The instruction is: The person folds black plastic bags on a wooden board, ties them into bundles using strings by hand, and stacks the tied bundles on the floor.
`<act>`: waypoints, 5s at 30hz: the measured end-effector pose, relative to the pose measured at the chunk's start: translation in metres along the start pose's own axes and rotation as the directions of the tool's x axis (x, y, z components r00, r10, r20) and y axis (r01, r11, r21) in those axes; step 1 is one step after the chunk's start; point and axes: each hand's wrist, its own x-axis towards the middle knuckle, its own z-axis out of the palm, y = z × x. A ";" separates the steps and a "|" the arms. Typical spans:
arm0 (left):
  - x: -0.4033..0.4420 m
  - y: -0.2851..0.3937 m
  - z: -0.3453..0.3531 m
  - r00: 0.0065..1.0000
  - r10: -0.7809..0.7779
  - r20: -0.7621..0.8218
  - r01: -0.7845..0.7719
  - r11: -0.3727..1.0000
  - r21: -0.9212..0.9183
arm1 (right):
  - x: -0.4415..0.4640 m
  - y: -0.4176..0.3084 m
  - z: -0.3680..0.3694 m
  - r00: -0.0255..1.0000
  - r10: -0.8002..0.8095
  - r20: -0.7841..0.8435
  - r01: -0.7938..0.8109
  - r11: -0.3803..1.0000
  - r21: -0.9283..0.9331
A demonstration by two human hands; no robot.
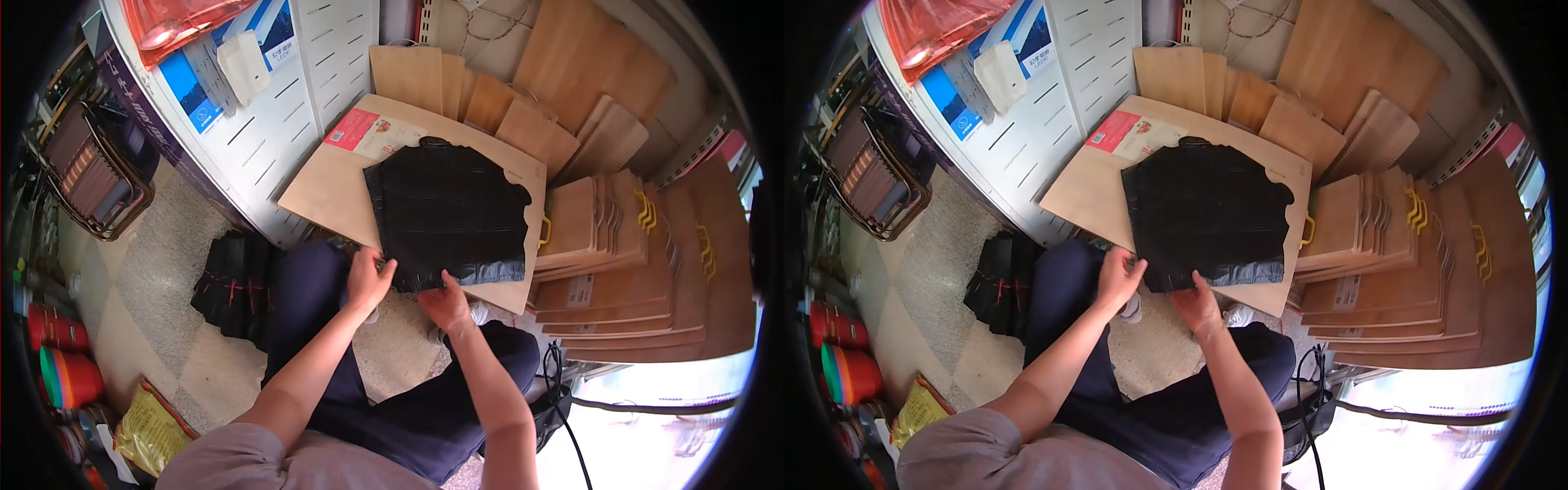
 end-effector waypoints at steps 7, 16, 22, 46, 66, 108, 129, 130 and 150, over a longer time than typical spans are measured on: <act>0.109 -0.062 0.066 0.924 -0.335 0.183 0.379 0.858 -0.347 | 0.013 0.003 -0.016 0.996 0.041 -0.083 -0.049 0.993 -0.105; 0.156 -0.003 0.023 0.478 -0.571 0.668 0.772 0.635 -0.010 | 0.000 -0.002 -0.003 0.994 0.059 -0.095 -0.068 0.993 -0.099; 0.139 0.025 0.023 0.500 -0.256 0.827 0.826 0.429 -0.366 | -0.034 -0.014 0.009 0.892 0.451 0.028 -0.414 0.840 -0.352; 0.173 -0.014 0.037 0.454 -0.279 0.846 0.888 0.060 -0.456 | -0.099 -0.062 0.009 0.890 -0.417 -0.186 0.332 0.870 -0.363; -0.001 0.040 0.048 0.422 -0.347 0.837 0.724 -0.427 -0.542 | 0.041 -0.251 0.071 0.253 -0.725 0.641 0.180 -0.616 -0.767; 0.114 0.007 0.009 0.701 0.428 0.571 -0.644 0.723 0.248 | 0.004 -0.153 -0.019 0.637 -0.676 0.369 0.271 -0.252 -0.929; 0.148 0.011 0.014 0.703 0.385 0.597 -0.432 0.899 -0.071 | -0.032 -0.152 -0.021 0.691 -0.614 0.382 0.203 -0.342 -0.918; 0.150 0.019 0.017 0.718 0.340 0.607 -0.320 0.936 -0.146 | -0.027 -0.152 -0.022 0.676 -0.671 0.303 0.139 -0.288 -0.948; 0.118 0.054 0.063 0.468 0.467 0.750 -0.753 0.655 0.063 | -0.079 -0.192 0.001 0.418 -0.865 0.276 0.453 -0.065 -0.889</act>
